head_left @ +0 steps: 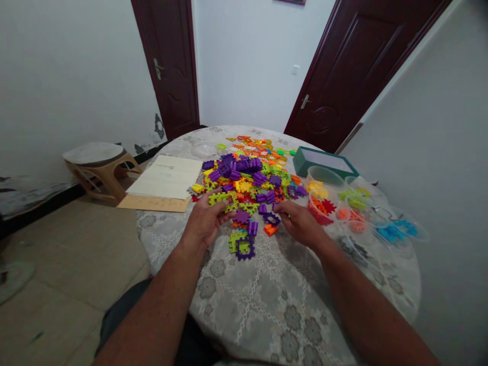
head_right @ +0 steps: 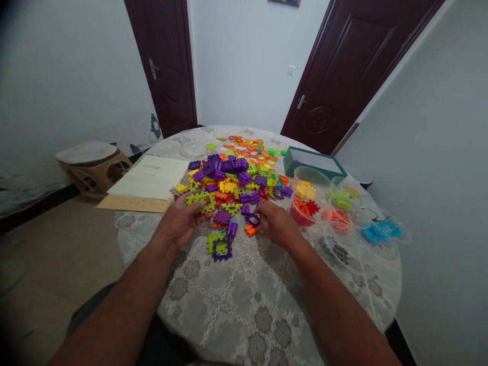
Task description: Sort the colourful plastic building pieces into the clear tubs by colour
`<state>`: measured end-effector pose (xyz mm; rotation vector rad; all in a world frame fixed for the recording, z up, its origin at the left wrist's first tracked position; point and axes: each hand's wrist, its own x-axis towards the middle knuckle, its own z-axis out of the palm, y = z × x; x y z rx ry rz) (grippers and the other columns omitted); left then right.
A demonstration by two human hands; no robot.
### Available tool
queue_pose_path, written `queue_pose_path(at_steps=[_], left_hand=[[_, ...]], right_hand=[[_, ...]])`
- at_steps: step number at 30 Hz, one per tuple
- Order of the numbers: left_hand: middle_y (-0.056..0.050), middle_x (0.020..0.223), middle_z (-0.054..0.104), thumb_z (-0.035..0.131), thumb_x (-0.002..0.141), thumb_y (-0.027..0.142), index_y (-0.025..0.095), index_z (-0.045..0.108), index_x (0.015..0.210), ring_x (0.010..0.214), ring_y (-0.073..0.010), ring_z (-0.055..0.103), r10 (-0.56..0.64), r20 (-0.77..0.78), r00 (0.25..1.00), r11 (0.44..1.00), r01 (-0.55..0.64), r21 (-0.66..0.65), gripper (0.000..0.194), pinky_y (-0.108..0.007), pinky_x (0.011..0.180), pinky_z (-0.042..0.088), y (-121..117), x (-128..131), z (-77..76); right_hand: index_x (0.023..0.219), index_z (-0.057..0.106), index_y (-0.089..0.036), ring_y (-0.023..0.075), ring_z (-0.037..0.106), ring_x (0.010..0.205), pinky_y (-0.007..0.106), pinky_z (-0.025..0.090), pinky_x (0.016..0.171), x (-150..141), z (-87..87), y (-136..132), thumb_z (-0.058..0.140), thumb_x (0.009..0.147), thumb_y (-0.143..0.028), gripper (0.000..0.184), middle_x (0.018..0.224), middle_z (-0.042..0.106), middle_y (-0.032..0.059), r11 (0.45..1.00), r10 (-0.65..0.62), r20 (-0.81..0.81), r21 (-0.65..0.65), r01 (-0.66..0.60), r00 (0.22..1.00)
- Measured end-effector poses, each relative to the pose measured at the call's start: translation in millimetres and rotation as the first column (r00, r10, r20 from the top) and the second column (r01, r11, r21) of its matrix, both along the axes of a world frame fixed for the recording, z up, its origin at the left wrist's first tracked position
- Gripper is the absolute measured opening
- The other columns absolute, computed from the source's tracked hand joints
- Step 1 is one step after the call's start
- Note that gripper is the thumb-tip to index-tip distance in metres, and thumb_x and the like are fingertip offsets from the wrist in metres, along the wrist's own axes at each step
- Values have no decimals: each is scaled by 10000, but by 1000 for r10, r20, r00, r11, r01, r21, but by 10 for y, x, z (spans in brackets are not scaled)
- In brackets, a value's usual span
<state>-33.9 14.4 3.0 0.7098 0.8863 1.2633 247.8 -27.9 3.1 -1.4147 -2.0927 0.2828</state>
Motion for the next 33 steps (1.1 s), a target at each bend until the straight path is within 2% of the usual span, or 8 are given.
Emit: queue_pose_path(at_steps=[5, 8, 14, 18, 22, 25, 29, 33], left_hand=[[-77, 1042, 732, 808, 744, 83, 185, 584, 1235, 894, -182, 744, 33, 58, 998, 999, -32, -18, 549, -309, 719, 684, 7, 40, -8], [-61, 1038, 721, 803, 725, 66, 184, 600, 1201, 880, -167, 737, 47, 80, 996, 999, -45, -23, 530, -325, 759, 689, 15, 51, -5], [-52, 984, 713, 683, 725, 64, 167, 618, 1182, 818, -179, 741, 44, 73, 996, 998, -41, -39, 473, -387, 749, 697, 16, 42, -22], [-50, 948, 721, 660, 737, 98, 167, 615, 1144, 819, -198, 755, 47, 93, 995, 998, -42, -51, 415, -403, 751, 692, 3, 45, 0], [-58, 937, 731, 624, 750, 89, 156, 619, 1100, 847, -214, 768, 52, 119, 992, 996, -43, -79, 356, -423, 778, 688, 6, 46, 21], [-75, 970, 742, 619, 758, 72, 147, 637, 1056, 883, -215, 766, 52, 117, 992, 997, -45, -57, 308, -420, 805, 688, 18, 39, 10], [-54, 981, 740, 638, 756, 60, 159, 656, 953, 886, -186, 739, 84, 97, 992, 996, -81, -40, 222, -437, 836, 692, 37, 31, -5], [-50, 962, 739, 656, 756, 63, 151, 670, 931, 884, -189, 739, 88, 88, 992, 996, -86, -34, 196, -449, 836, 698, 32, 29, 9]], right_hand=[[1210, 741, -309, 222, 692, 988, 349, 532, 883, 101, 33, -92, 648, 904, -143, 360, 1161, 749, 44, 955, 205, 149, -246, -164, 967], [1242, 741, -330, 239, 676, 997, 349, 523, 881, 8, -8, -133, 679, 892, -154, 397, 1126, 745, 47, 954, 226, 165, -237, -184, 960], [1138, 739, -277, 221, 624, 880, 324, 487, 790, -100, -83, -124, 670, 903, -189, 260, 1019, 669, 67, 970, 178, 226, -205, -132, 958], [1066, 692, -261, 212, 595, 873, 326, 471, 797, -129, -20, -110, 731, 887, -275, 183, 1008, 655, 50, 961, 210, 122, -210, -181, 970], [986, 624, -245, 162, 517, 694, 276, 387, 634, -185, 7, -85, 731, 894, -329, 164, 797, 608, -23, 954, 111, -25, -278, -113, 994], [1023, 647, -240, 148, 513, 656, 264, 372, 603, -219, -17, -61, 713, 920, -348, 163, 730, 582, -49, 950, 50, -131, -299, -88, 990], [1139, 723, -256, 157, 588, 728, 275, 442, 670, -190, 26, -29, 684, 955, -365, 217, 832, 676, -21, 981, 12, -174, -190, -46, 985], [1191, 748, -290, 184, 664, 844, 312, 516, 764, 2, 210, 14, 648, 981, -359, 242, 998, 753, 17, 988, -1, -171, -153, -26, 985]])
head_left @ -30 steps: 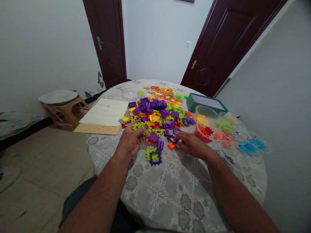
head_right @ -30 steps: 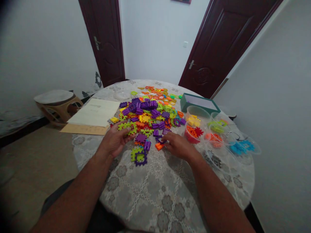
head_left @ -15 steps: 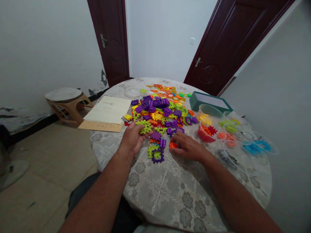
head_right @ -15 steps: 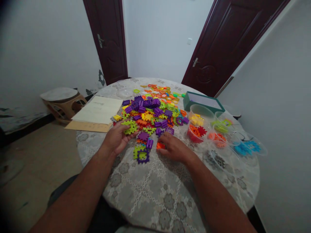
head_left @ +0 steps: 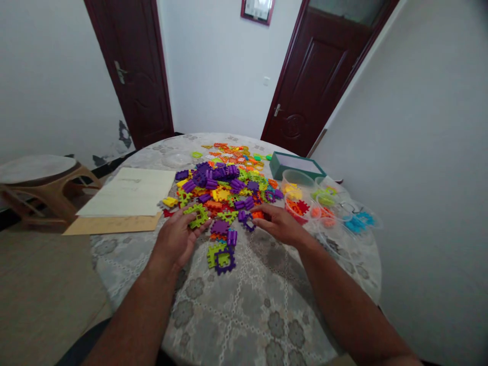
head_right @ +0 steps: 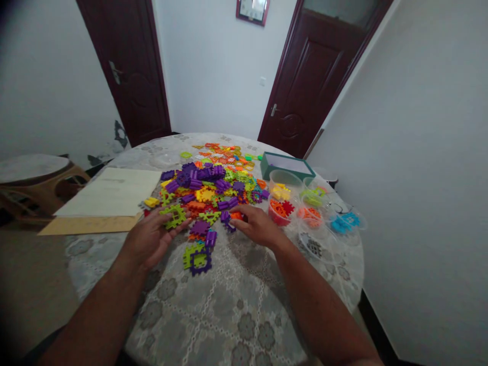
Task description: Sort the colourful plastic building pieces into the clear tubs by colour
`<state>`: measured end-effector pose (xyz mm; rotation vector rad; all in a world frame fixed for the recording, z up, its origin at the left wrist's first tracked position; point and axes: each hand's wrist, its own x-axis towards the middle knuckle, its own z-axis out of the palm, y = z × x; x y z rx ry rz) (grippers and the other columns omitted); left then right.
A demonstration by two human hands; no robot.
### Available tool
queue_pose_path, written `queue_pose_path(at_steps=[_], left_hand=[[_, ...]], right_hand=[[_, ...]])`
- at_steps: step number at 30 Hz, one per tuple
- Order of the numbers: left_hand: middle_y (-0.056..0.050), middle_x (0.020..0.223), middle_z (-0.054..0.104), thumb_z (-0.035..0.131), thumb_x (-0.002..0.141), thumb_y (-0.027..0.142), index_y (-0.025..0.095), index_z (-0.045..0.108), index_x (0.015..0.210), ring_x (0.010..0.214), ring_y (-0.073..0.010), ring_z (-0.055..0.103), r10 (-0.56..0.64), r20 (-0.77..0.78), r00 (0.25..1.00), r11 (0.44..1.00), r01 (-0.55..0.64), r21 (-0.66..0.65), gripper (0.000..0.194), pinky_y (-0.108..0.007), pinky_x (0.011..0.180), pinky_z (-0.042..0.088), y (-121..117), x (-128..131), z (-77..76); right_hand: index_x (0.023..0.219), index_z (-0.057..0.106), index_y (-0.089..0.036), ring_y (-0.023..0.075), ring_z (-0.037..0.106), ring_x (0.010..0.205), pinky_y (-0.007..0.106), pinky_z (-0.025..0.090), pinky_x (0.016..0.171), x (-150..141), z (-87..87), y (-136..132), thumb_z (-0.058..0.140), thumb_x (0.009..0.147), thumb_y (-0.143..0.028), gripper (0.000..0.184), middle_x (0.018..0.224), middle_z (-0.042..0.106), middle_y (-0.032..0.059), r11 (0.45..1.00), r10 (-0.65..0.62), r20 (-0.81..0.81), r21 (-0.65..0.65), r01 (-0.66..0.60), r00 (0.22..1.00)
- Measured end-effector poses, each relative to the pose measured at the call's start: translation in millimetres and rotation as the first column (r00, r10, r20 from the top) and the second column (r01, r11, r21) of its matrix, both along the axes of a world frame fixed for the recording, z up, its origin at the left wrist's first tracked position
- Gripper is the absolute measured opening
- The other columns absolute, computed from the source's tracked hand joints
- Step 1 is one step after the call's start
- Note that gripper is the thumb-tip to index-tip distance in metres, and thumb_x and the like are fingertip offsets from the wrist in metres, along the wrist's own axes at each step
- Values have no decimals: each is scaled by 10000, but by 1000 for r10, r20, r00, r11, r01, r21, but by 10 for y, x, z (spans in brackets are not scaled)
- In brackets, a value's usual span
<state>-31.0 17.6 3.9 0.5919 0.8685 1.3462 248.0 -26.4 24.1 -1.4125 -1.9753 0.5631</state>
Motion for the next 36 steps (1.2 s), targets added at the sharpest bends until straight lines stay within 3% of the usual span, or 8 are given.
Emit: queue_pose_path(at_steps=[7, 13, 16, 21, 23, 26, 31, 36], left_hand=[[-96, 1010, 769, 594, 769, 31, 137, 696, 1012, 914, -234, 778, -17, 2, 1000, 1000, 17, -14, 284, -457, 826, 704, 16, -1, -7], [-65, 970, 748, 615, 785, 27, 176, 684, 1033, 947, -237, 781, -15, -10, 1000, 1000, 15, 3, 297, -501, 886, 691, 30, -33, -10], [-75, 1015, 748, 613, 807, 36, 177, 678, 1050, 971, -236, 775, -27, -18, 999, 1000, 27, 17, 288, -506, 880, 691, 26, -65, 9], [-53, 1015, 733, 630, 772, 14, 169, 678, 1024, 879, -173, 745, 50, -23, 998, 999, -50, 5, 299, -455, 868, 696, 21, -96, 55], [-52, 984, 727, 627, 763, 18, 162, 674, 1005, 873, -169, 732, 62, -5, 998, 998, -62, 4, 285, -462, 872, 692, 33, -98, 62], [-54, 946, 712, 627, 743, 23, 151, 663, 992, 849, -166, 715, 68, 7, 998, 998, -68, 3, 282, -447, 841, 692, 68, -93, 55], [-49, 949, 690, 646, 731, 40, 157, 645, 995, 850, -175, 707, 92, 1, 996, 996, -92, 20, 289, -421, 775, 691, 141, -78, 0], [-76, 985, 700, 637, 740, 59, 148, 648, 1050, 858, -194, 719, 59, 4, 998, 998, -59, 20, 322, -418, 749, 688, 189, -82, -58]], right_hand=[[1257, 728, -220, 160, 642, 617, 292, 507, 610, 426, 367, 118, 569, 941, -248, 355, 804, 718, 16, 950, -312, 14, 24, 312, 950], [1206, 745, -230, 169, 649, 679, 289, 502, 633, 755, 419, -65, 627, 919, -331, 326, 839, 725, 20, 901, -420, 84, 156, 404, 904], [1198, 746, -210, 209, 687, 798, 337, 536, 752, 1166, 414, -201, 613, 908, -294, 330, 959, 763, 66, 797, -593, 207, 286, 532, 778], [1173, 751, -98, 320, 700, 1013, 460, 528, 954, 1839, 341, -380, 547, 893, -201, 361, 1122, 756, 219, 602, -795, 408, 440, 666, 449], [1198, 740, -70, 343, 693, 1050, 488, 523, 978, 1900, 283, -413, 533, 894, -204, 391, 1161, 739, 253, 572, -817, 408, 483, 664, 407], [1207, 736, -102, 312, 708, 1012, 468, 530, 982, 1648, 220, -436, 524, 925, -255, 384, 1202, 736, 217, 623, -779, 332, 495, 606, 532], [1178, 735, -206, 223, 715, 862, 360, 562, 833, 707, 109, -370, 552, 990, -357, 303, 1082, 767, 103, 907, -418, 272, 182, 380, 867], [1277, 683, -194, 238, 704, 976, 361, 552, 877, 46, -251, -158, 587, 1010, -343, 320, 1186, 722, 133, 983, -179, 386, 46, 175, 905]])
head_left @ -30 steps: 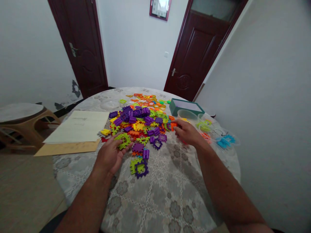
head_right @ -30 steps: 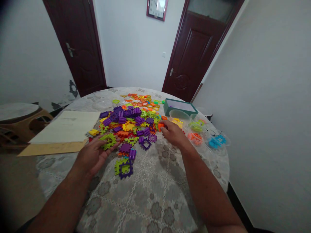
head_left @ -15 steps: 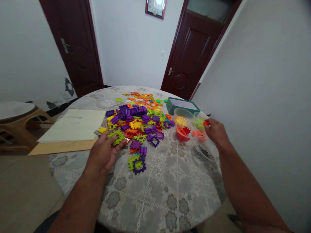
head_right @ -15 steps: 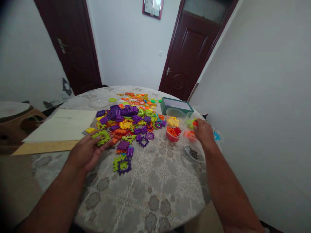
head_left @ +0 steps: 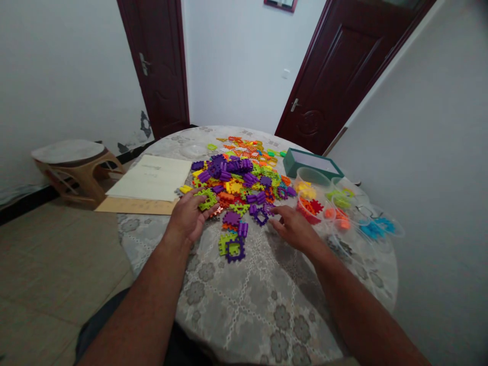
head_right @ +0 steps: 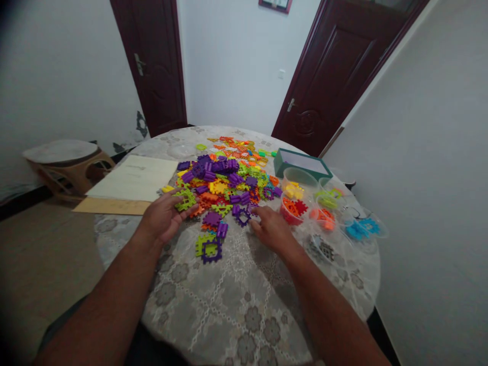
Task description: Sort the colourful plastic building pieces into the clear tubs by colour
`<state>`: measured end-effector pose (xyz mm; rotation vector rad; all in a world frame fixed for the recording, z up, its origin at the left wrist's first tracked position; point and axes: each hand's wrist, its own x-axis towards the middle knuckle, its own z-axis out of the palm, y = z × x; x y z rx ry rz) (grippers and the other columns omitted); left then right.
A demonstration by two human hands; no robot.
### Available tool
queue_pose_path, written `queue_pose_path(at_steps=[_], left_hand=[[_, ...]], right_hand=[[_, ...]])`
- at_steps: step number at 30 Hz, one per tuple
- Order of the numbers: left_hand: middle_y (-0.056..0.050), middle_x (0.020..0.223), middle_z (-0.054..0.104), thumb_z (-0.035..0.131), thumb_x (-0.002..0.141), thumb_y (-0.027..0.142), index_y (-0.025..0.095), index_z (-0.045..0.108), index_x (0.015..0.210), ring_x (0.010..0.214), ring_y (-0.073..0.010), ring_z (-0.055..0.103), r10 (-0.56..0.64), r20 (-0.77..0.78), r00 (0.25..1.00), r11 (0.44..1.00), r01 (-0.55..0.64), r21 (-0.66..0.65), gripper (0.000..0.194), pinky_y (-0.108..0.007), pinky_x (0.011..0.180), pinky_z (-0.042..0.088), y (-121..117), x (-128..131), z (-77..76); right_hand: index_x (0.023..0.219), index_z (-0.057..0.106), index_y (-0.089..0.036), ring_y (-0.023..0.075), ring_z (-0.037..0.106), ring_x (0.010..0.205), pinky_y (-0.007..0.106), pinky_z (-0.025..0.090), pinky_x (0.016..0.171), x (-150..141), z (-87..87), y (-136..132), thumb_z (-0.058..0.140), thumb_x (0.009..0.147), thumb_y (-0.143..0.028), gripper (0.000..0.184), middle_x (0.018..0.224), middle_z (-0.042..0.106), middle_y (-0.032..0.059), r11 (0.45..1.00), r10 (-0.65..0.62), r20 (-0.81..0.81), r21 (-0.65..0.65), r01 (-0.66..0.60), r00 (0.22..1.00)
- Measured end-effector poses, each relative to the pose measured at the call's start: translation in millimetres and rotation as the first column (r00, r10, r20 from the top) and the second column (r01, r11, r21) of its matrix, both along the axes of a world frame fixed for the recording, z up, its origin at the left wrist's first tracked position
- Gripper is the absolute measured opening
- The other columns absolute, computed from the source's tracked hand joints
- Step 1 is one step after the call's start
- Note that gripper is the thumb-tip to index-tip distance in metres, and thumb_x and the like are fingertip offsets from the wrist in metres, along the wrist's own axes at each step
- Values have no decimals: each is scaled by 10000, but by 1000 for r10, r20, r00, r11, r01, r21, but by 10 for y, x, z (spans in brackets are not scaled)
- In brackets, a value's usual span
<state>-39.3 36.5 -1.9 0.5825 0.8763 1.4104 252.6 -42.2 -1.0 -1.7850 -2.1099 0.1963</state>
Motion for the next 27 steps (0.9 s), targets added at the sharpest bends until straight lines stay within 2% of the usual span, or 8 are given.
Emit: queue_pose_path(at_steps=[3, 7, 12, 16, 19, 22, 25, 27], left_hand=[[-89, 991, 706, 633, 744, 69, 139, 650, 1076, 862, -198, 720, -14, -13, 1000, 1000, 14, -14, 340, -415, 742, 687, -8, -2, 4], [-87, 983, 712, 653, 739, 70, 142, 658, 1074, 887, -200, 720, -19, -34, 999, 1000, 18, -13, 343, -417, 766, 688, -41, 0, 28], [-88, 991, 715, 668, 756, 88, 140, 664, 1079, 882, -199, 728, -30, -53, 998, 999, 29, -17, 328, -393, 750, 686, -72, -4, 48], [-72, 935, 704, 674, 750, 80, 134, 665, 1077, 823, -194, 729, -33, -62, 998, 999, 32, -19, 332, -385, 718, 684, -102, 1, 88], [-65, 911, 705, 669, 744, 74, 138, 664, 1065, 800, -191, 728, -38, -65, 997, 999, 37, -12, 327, -396, 718, 687, -113, 2, 107], [-71, 934, 714, 666, 737, 71, 146, 668, 1065, 816, -189, 731, -41, -51, 998, 999, 41, -12, 337, -417, 751, 692, -105, -8, 89], [-79, 980, 712, 678, 731, 80, 148, 683, 1069, 842, -196, 733, -48, -39, 998, 999, 48, 1, 345, -430, 753, 697, -90, -25, 50], [-84, 1012, 707, 679, 730, 86, 147, 693, 1068, 853, -195, 727, -52, -41, 998, 999, 53, 8, 344, -434, 751, 700, -85, -37, 31]], right_hand=[[1362, 626, -192, 302, 653, 1167, 414, 536, 978, -186, -244, 74, 631, 994, -384, 414, 1311, 658, 172, 998, -35, 53, 53, 32, 998], [1426, 570, -205, 313, 624, 1216, 434, 532, 1012, -266, -441, 98, 644, 976, -395, 494, 1338, 620, 168, 990, -100, 29, 101, 96, 995], [1462, 532, -197, 288, 613, 1209, 434, 534, 1033, -146, -511, 136, 628, 956, -379, 547, 1304, 607, 149, 975, -92, -91, 193, 108, 992], [1430, 545, -110, 321, 567, 1268, 453, 511, 1075, -15, -527, 203, 569, 940, -283, 521, 1312, 582, 200, 921, -244, -23, 307, 239, 969], [1406, 569, -84, 311, 587, 1240, 424, 513, 1062, 12, -527, 242, 520, 931, -204, 492, 1302, 594, 202, 916, -331, 65, 260, 304, 941], [1410, 586, -126, 295, 629, 1178, 393, 538, 996, -8, -515, 252, 510, 926, -189, 493, 1304, 613, 175, 926, -363, 146, 167, 339, 920], [1438, 579, -166, 291, 641, 1172, 379, 546, 965, -1, -502, 247, 532, 903, -196, 538, 1367, 605, 157, 951, -305, 194, 107, 289, 933], [1448, 576, -164, 284, 624, 1223, 374, 526, 1016, 35, -499, 254, 519, 904, -190, 548, 1396, 608, 150, 965, -257, 154, 95, 244, 954]])
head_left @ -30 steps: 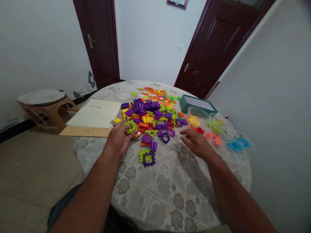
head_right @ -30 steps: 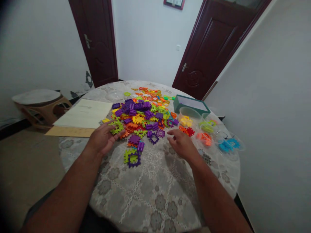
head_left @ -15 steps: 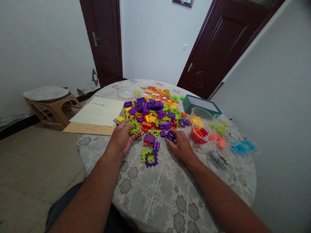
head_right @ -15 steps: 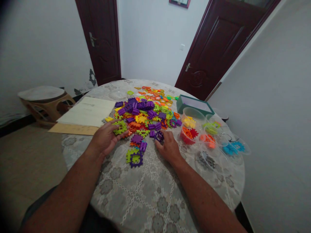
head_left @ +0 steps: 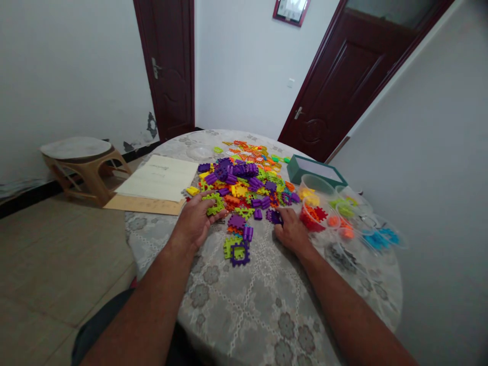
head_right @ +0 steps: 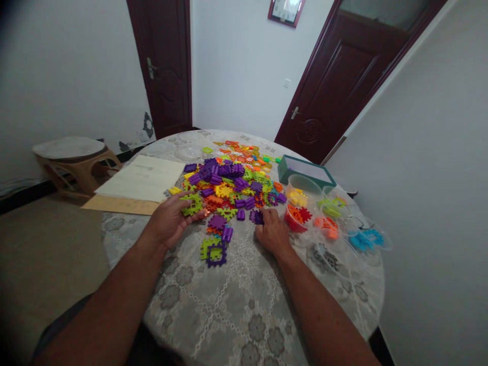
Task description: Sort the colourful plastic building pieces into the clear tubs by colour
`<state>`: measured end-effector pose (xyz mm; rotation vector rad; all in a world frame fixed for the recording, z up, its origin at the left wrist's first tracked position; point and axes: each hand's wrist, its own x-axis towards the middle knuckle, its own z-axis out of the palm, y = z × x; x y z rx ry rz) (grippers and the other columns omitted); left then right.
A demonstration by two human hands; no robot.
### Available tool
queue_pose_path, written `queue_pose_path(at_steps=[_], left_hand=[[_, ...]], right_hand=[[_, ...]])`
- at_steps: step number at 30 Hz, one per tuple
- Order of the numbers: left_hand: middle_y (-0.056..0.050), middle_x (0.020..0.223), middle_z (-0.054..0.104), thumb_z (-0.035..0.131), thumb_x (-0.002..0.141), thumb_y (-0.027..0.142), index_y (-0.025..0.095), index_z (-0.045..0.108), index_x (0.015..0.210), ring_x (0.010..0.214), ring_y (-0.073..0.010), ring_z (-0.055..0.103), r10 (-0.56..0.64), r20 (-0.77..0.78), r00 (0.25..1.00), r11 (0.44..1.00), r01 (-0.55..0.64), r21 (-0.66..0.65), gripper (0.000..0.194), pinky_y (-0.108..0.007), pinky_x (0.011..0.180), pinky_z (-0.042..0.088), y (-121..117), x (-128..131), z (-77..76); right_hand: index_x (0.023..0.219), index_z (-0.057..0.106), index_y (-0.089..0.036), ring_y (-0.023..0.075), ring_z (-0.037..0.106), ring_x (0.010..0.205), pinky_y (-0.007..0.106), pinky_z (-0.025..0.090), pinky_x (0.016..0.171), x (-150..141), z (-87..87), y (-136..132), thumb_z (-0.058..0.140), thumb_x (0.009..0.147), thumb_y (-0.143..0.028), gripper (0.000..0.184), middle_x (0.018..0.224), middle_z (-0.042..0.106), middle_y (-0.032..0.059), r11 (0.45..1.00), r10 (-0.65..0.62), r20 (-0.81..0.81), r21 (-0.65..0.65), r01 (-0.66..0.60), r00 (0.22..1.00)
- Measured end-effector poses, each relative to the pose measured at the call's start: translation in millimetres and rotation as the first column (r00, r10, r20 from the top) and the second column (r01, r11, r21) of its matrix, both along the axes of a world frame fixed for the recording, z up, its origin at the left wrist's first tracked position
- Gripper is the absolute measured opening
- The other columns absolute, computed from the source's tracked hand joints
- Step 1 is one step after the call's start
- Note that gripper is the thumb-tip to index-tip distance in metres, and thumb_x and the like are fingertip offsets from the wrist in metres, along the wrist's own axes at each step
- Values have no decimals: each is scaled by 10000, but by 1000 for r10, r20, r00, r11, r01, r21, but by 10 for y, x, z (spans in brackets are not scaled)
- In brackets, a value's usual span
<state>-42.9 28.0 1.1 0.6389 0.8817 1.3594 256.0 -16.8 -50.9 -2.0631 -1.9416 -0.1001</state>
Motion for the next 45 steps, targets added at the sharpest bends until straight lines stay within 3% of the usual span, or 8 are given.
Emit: queue_pose_path(at_steps=[6, 13, 21, 25, 29, 32, 37, 45], left_hand=[[-88, 1047, 711, 693, 733, 104, 150, 696, 1062, 885, -194, 725, -5, -4, 1000, 1000, 5, 14, 333, -432, 775, 698, -25, -12, 26], [-74, 934, 699, 700, 744, 102, 140, 661, 1075, 816, -185, 719, -10, -10, 1000, 1000, 10, -20, 336, -424, 762, 683, -50, 10, 89], [-71, 929, 679, 669, 762, 107, 134, 656, 1096, 794, -175, 707, -12, -26, 1000, 1000, 11, -16, 336, -408, 754, 678, -65, 16, 87], [-76, 945, 684, 669, 757, 104, 140, 650, 1087, 806, -175, 702, -17, -18, 1000, 1000, 17, -20, 333, -405, 755, 678, -65, 15, 80], [-81, 945, 676, 673, 763, 104, 139, 669, 1095, 816, -185, 702, -11, -18, 1000, 1000, 10, -13, 334, -425, 767, 678, -60, 19, 60], [-81, 940, 668, 679, 760, 104, 144, 680, 1094, 815, -190, 695, -4, -18, 1000, 1000, 3, -8, 336, -438, 770, 677, -58, 21, 40], [-85, 934, 662, 663, 758, 99, 146, 690, 1070, 802, -189, 678, 15, -31, 999, 1000, -15, -26, 316, -428, 756, 675, -46, 31, 10], [-94, 987, 686, 625, 716, 66, 165, 681, 1119, 873, -204, 699, -5, -48, 999, 1000, 4, -17, 418, -434, 781, 679, -29, 60, -47]], right_hand=[[1394, 620, -162, 279, 611, 1270, 388, 471, 1091, 55, -6, 68, 491, 1039, -401, 447, 1354, 657, 162, 1000, -18, -106, 7, 19, 994], [1210, 651, -183, 288, 660, 1111, 405, 515, 959, 83, 28, 72, 656, 936, -487, 410, 1192, 684, 142, 999, 33, -174, 36, -27, 984], [1204, 610, -237, 227, 666, 866, 334, 512, 774, 34, 160, -61, 681, 883, -448, 391, 986, 720, 44, 998, 35, -581, 58, -1, 813], [1208, 652, -222, 194, 644, 821, 298, 500, 729, -117, 348, -263, 714, 885, -429, 389, 978, 716, 30, 954, 182, -748, -22, -298, 638], [1149, 687, -209, 178, 647, 841, 283, 502, 751, -369, 514, -505, 685, 946, -405, 282, 970, 723, 24, 732, 288, -793, -179, -658, 536], [1314, 650, -246, 189, 653, 895, 302, 506, 805, -529, 557, -607, 624, 995, -353, 338, 1033, 733, 23, 669, 394, -711, -212, -712, 582], [1413, 607, -261, 211, 674, 932, 333, 507, 842, -656, 471, -625, 620, 970, -264, 443, 1096, 736, 40, 774, 416, -552, -203, -600, 723], [1172, 674, -235, 218, 640, 974, 341, 498, 870, -762, 390, -630, 649, 932, -248, 242, 1068, 685, 54, 837, 400, -501, -141, -528, 768]])
